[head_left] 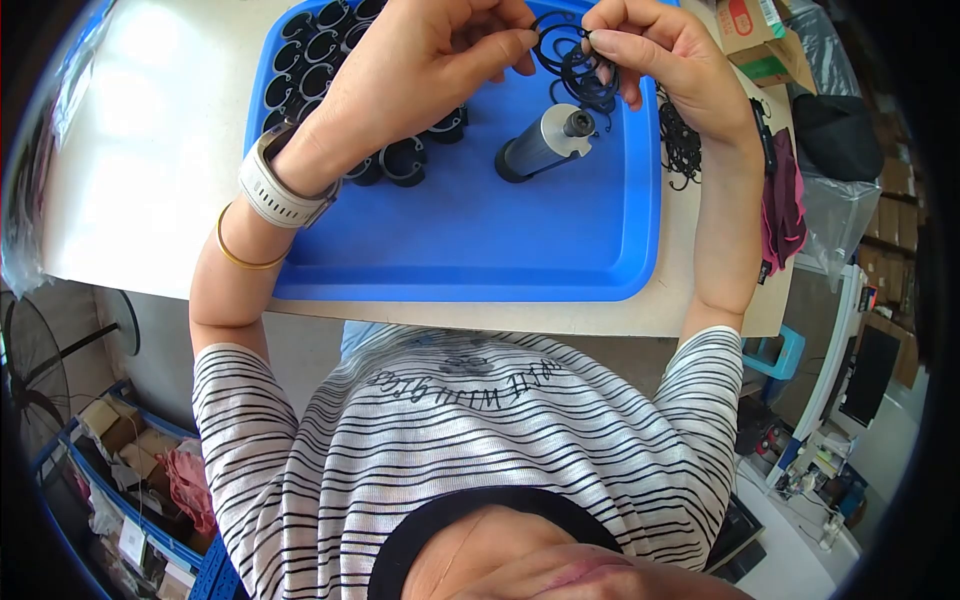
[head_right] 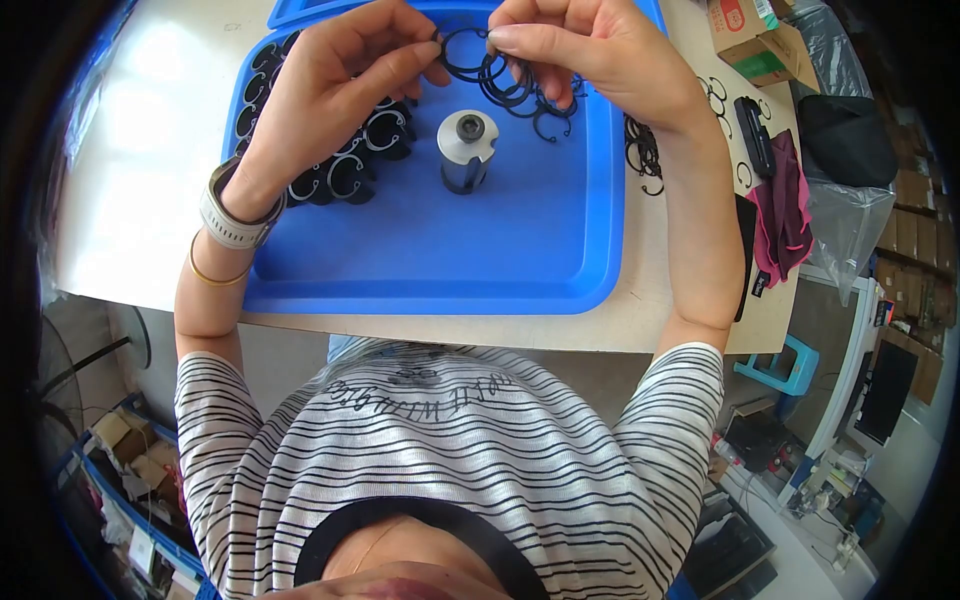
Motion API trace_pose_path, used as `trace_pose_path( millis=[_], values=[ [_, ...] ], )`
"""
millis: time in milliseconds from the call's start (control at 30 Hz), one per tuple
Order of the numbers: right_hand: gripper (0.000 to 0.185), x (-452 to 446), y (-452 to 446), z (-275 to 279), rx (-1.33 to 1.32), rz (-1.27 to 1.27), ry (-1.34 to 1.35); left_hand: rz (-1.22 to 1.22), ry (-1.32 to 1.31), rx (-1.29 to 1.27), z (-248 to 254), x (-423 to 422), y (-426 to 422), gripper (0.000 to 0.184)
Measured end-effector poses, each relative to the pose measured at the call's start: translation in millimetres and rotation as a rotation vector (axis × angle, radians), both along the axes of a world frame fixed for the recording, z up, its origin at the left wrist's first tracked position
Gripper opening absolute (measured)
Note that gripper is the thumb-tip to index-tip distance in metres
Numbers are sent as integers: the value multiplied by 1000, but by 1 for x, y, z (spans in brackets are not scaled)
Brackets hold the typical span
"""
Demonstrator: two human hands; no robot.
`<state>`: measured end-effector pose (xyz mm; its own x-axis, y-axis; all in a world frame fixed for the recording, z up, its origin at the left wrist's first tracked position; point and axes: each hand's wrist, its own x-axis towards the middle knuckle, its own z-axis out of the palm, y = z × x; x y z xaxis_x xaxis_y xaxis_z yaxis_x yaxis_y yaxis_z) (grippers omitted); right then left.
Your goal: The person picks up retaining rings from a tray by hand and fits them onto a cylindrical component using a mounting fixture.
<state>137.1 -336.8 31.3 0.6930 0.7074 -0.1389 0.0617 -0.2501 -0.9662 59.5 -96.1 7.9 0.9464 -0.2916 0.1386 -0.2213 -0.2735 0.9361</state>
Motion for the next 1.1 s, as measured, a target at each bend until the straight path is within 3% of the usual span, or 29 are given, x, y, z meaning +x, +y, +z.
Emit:
trace_pose_path(
  millis=[600, 633, 700, 767, 867, 1100],
  values=[
    [13, 11, 5, -17, 5, -19, -119, 25, 92, -179, -7, 5, 1, 13],
    [13, 35, 10, -42, 413, 280, -228, 41, 69, -141, -5, 3, 1, 12],
    [13, 36, 10, -42, 822, 582, -332, 57, 46, -103, -5, 4, 1, 12],
    [13, 1, -1, -2, 32, -71, -131, 15, 115, -217, -11, 8, 4, 12],
    [12, 3, -1, -4, 71, -68, -139, -54, 190, -343, -16, 11, 6, 13],
    [15, 4, -1, -5, 111, -151, -218, -75, 245, -325, -16, 11, 6, 15]
  ],
)
